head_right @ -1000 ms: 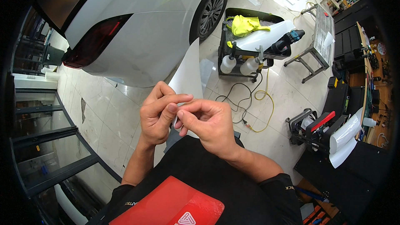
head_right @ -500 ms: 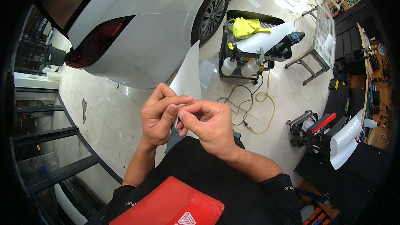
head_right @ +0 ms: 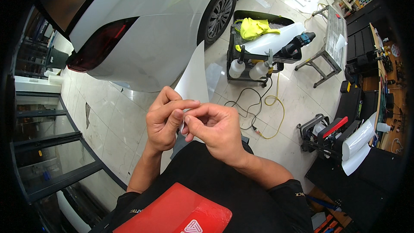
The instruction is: The person applies a transparent protective film to the rear bumper of a white car. They smooth the film with a squeegee, use a heat gun to conform it to the curves, wipe the surface with a cloth, and cut a new piece of film to cover the taillight area.
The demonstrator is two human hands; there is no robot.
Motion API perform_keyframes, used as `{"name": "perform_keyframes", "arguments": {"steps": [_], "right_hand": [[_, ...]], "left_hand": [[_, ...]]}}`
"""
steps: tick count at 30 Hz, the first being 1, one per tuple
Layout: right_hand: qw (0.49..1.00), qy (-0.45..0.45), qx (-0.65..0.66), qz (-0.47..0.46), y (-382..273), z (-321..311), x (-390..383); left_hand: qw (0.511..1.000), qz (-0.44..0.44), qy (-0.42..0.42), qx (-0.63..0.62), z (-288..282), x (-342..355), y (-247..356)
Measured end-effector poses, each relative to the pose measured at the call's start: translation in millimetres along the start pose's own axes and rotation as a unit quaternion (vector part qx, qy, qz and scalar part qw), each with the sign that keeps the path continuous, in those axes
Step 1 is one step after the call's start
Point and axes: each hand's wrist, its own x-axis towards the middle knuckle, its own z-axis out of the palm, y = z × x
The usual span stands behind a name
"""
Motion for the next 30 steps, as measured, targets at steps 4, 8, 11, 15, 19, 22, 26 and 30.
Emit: {"name": "perform_keyframes", "arguments": {"steps": [4, 8, 11, 15, 19, 22, 26, 30], "right_hand": [[1.000, -0.009, 0.022, 0.011, -1, -2, -1], [0.999, -0.005, 0.041, 0.026, -3, -1, -3], [0.999, 0.001, 0.030, 0.026, -3, -2, -3], [0.999, -0.009, 0.001, 0.032, 3, -9, -1], [0.999, -0.011, -0.020, 0.039, 2, -12, 0], [0.999, -0.003, -0.018, 0.033, 1, -9, 0], [0.999, 0.000, -0.024, 0.033, 3, -13, -1], [0.999, -0.010, -0.004, 0.038, 6, -18, -1]], "left_hand": [[1.000, 0.002, 0.004, -0.001, 3, 0, 0], [1.000, 0.021, 0.004, 0.019, 4, 0, -1], [0.999, 0.019, -0.001, 0.030, 4, 0, -1], [0.999, 0.020, -0.014, 0.035, 4, -2, -1], [0.999, 0.011, -0.037, 0.033, 2, -5, -1], [0.998, 0.008, -0.045, 0.040, 2, -5, -2], [0.997, 0.020, -0.056, 0.044, 1, -5, -3], [0.999, 0.006, -0.030, 0.026, 3, -5, -4]]}}
